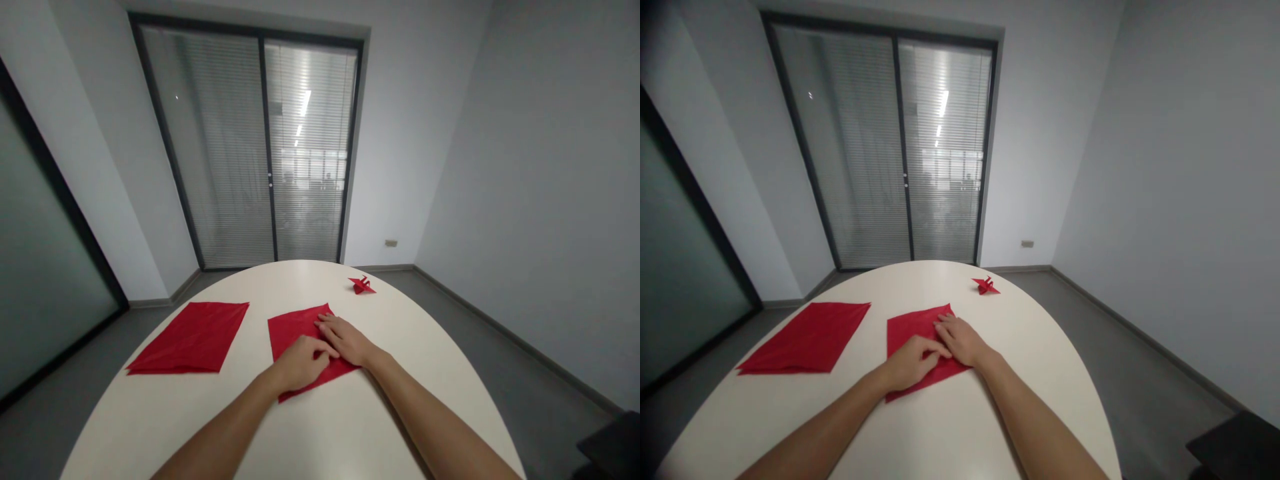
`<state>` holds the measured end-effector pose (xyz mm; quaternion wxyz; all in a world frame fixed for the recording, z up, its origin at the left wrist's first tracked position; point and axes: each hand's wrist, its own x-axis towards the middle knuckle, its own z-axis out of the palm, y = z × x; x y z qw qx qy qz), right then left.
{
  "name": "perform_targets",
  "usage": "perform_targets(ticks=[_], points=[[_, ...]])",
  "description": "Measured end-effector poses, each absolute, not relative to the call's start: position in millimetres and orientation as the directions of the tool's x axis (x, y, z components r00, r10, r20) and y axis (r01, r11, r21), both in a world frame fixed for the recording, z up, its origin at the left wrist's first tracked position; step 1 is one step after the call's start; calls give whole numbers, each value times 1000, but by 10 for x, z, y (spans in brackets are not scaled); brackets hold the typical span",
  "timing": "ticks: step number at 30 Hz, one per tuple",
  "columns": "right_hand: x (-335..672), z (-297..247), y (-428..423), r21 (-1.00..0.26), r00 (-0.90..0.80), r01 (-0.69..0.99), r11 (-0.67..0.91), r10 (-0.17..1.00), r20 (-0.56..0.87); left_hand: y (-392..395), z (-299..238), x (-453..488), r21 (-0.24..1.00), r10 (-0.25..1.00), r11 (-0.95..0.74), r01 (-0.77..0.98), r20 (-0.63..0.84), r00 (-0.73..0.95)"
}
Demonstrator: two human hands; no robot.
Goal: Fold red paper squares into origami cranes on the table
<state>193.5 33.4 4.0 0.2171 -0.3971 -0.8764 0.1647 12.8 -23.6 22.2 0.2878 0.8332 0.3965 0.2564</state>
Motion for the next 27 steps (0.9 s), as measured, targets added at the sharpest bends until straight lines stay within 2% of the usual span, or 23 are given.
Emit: perform_targets(ticks=[2,4,8,10,12,15,18,22,27], points=[[1964,27,337,-417,-609,633,652,752,252,-144,184,23,625,876,-479,616,299,378],[1964,26,321,-366,-624,654,662,745,234,-68,105,-67,507,874,-478,717,358,330],[1933,60,275,-292,-554,772,564,823,125,-23,-32,-120,368,934,-351,861,206,293],[1920,77,262,-250,-492,828,502,864,107,-49,-49,-75,337,932,-359,871,181,314],[1905,75,257,-227,-460,846,483,875,148,-86,-44,-8,325,924,-382,865,166,346],[1869,24,262,-274,-498,797,537,843,203,-123,-37,73,331,905,-426,842,155,397],[1832,-43,271,-316,-525,775,547,836,160,-109,-47,76,313,898,-440,842,154,412],[1821,-43,271,-300,-483,818,491,869,107,-33,-58,0,254,928,-372,893,132,350],[1835,44,248,-280,-377,882,378,924,58,15,-46,-49,158,973,-211,965,130,192]])
